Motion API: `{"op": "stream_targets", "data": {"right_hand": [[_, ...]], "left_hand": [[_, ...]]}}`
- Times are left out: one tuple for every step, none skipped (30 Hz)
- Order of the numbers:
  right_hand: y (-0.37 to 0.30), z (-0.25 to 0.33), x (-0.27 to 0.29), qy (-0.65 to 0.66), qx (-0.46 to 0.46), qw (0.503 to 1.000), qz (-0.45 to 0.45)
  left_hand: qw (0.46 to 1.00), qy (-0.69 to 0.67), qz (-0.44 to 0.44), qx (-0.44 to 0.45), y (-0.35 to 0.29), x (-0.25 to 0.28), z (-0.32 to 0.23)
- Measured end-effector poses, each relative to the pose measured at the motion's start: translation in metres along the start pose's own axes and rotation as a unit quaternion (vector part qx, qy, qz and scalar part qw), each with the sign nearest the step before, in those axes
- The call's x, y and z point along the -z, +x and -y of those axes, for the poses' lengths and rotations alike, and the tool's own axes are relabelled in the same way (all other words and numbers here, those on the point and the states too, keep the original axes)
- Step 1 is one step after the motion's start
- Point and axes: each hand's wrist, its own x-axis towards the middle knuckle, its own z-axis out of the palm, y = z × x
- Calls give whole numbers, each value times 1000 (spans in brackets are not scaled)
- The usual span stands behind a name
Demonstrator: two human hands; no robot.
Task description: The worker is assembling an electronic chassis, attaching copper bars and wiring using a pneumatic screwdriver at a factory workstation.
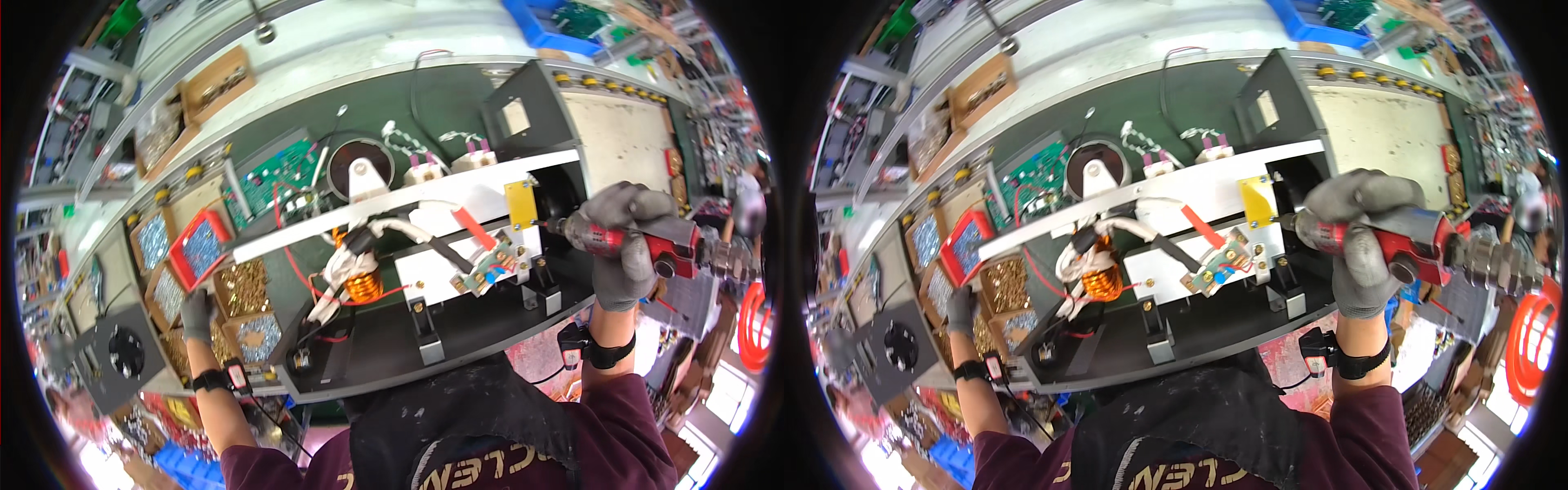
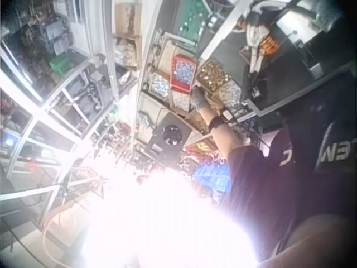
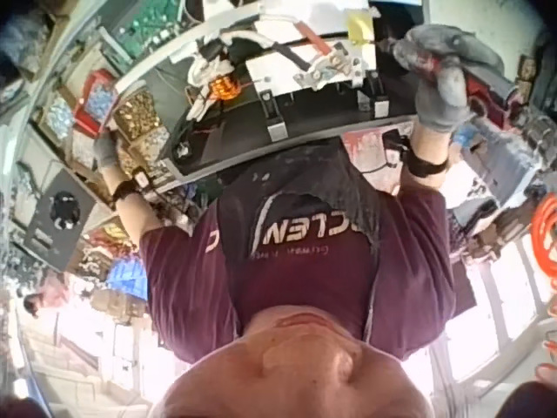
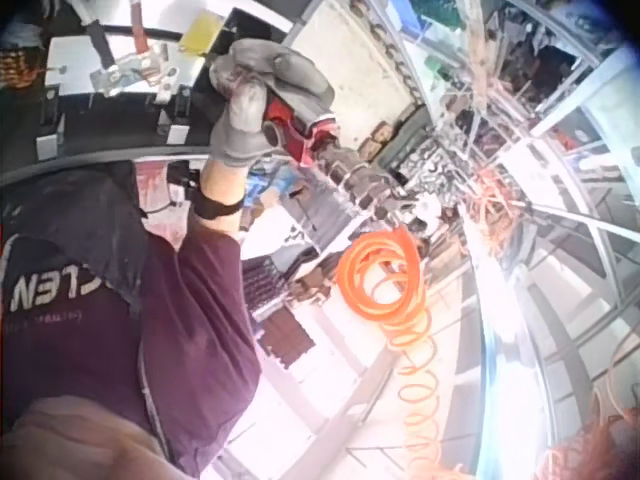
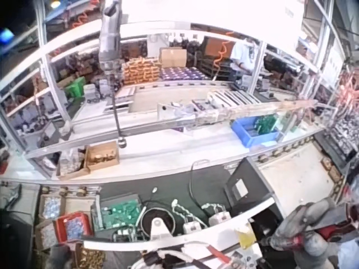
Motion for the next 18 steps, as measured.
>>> {"op": "stream_targets", "data": {"right_hand": [[0, 1, -1, -9, -13, 1000, -9], [2, 2, 2, -34, -6, 999, -11], [3, 4, 6, -54, -2, 998, -12], [4, 8, 5, -64, 0, 998, -16], [7, 10, 4, -56, 13, 998, -30], [9, 11, 1, -48, 27, 998, -44], [10, 10, -2, -54, 30, 997, -48], [12, 7, -7, -55, 37, 995, -74], [15, 4, -10, -61, 45, 992, -99], [19, 1, -12, -75, 72, 989, -100], [21, -2, -13, -71, 74, 990, -99], [23, -4, -12, -56, 77, 990, -104], [25, -3, -11, -33, 79, 990, -110], [25, 2, -14, -41, 60, 989, -128], [24, -1, -14, -51, 64, 988, -131], [24, -5, -11, -70, 75, 988, -120], [23, -8, -9, -82, 84, 987, -108], [23, -9, -9, -81, 85, 987, -111]], "left_hand": [[999, 33, 32, 20, 7, -27, 7], [979, -115, -29, 166, 35, -30, -29], [913, -256, -73, 310, 49, -16, -68], [913, -262, -71, 303, 57, -3, -79], [928, -212, -119, 284, 72, 8, -87], [937, -160, -166, 264, 85, 11, -91], [937, -165, -168, 257, 99, 3, -87], [949, -156, -114, 248, 113, -9, -75], [958, -150, -60, 236, 129, -18, -75], [953, -157, 21, 259, 142, -28, -75], [952, -156, 18, 263, 143, -68, -43], [924, -223, 19, 309, 139, -102, -13], [891, -283, 14, 356, 138, -118, 15], [883, -297, -32, 363, 143, -122, 15], [884, -303, -29, 354, 153, -119, -2], [888, -294, 13, 354, 168, -108, -38], [890, -278, 52, 358, 173, -86, -69], [875, -295, 30, 383, 169, -67, -81]]}}
